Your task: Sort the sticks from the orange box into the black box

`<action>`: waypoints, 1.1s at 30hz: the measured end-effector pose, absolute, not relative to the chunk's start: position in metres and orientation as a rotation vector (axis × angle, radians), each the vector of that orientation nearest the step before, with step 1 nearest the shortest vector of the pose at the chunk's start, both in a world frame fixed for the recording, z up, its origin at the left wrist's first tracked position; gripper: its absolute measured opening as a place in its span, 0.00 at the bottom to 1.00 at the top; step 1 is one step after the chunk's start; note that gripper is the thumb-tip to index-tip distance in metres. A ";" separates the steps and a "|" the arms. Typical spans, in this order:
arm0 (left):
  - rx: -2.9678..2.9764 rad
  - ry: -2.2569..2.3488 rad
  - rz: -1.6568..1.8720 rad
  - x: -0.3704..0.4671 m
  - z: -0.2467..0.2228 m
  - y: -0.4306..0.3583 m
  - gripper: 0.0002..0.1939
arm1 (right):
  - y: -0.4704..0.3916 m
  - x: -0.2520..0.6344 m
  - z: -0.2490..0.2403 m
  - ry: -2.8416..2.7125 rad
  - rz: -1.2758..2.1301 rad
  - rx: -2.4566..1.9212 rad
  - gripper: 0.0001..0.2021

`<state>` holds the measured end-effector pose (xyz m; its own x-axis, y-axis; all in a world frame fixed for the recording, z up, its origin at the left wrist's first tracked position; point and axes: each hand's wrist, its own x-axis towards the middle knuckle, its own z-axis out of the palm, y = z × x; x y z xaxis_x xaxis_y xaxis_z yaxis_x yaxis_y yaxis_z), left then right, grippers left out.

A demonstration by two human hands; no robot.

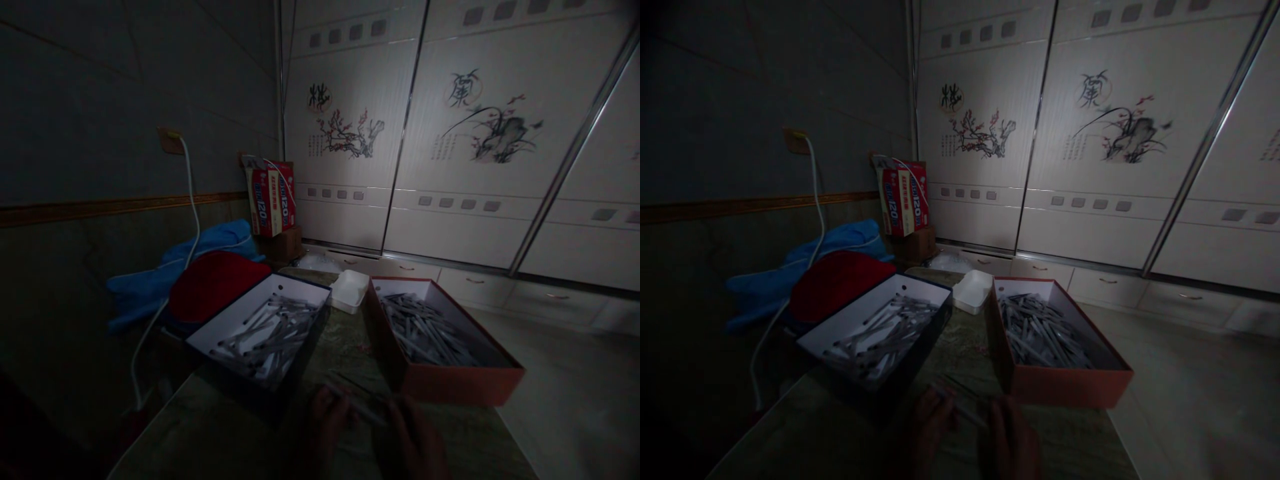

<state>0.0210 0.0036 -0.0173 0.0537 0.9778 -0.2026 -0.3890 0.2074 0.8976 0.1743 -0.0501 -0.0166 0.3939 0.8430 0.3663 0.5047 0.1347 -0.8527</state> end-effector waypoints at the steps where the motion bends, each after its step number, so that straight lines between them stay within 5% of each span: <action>1: 0.775 0.973 1.204 0.022 -0.016 0.003 0.16 | -0.047 0.163 -0.023 -1.287 0.281 -1.516 0.22; 5: 0.753 0.891 1.211 0.021 -0.014 -0.001 0.18 | -0.044 0.156 -0.018 -1.375 0.073 -1.580 0.21; 11: 0.676 0.825 1.152 0.020 -0.020 0.001 0.22 | -0.007 0.236 0.052 -1.371 -0.093 -1.776 0.15; 22: 0.635 0.788 1.156 0.023 -0.020 0.004 0.23 | 0.047 0.301 0.093 -1.308 -0.464 -1.993 0.21; 28: 0.763 0.871 1.237 0.035 -0.023 -0.010 0.20 | -0.013 0.223 0.042 -1.477 -0.239 -1.586 0.18; 33: 1.156 1.157 1.090 0.015 0.040 -0.038 0.02 | -0.037 0.181 -0.044 -1.696 -0.147 -1.450 0.20</action>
<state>0.0152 -0.0377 0.0404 0.0944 0.9913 -0.0916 -0.0331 0.0951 0.9949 0.1810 -0.0371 -0.0440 0.0623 0.7437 0.6656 0.8472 0.3132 -0.4292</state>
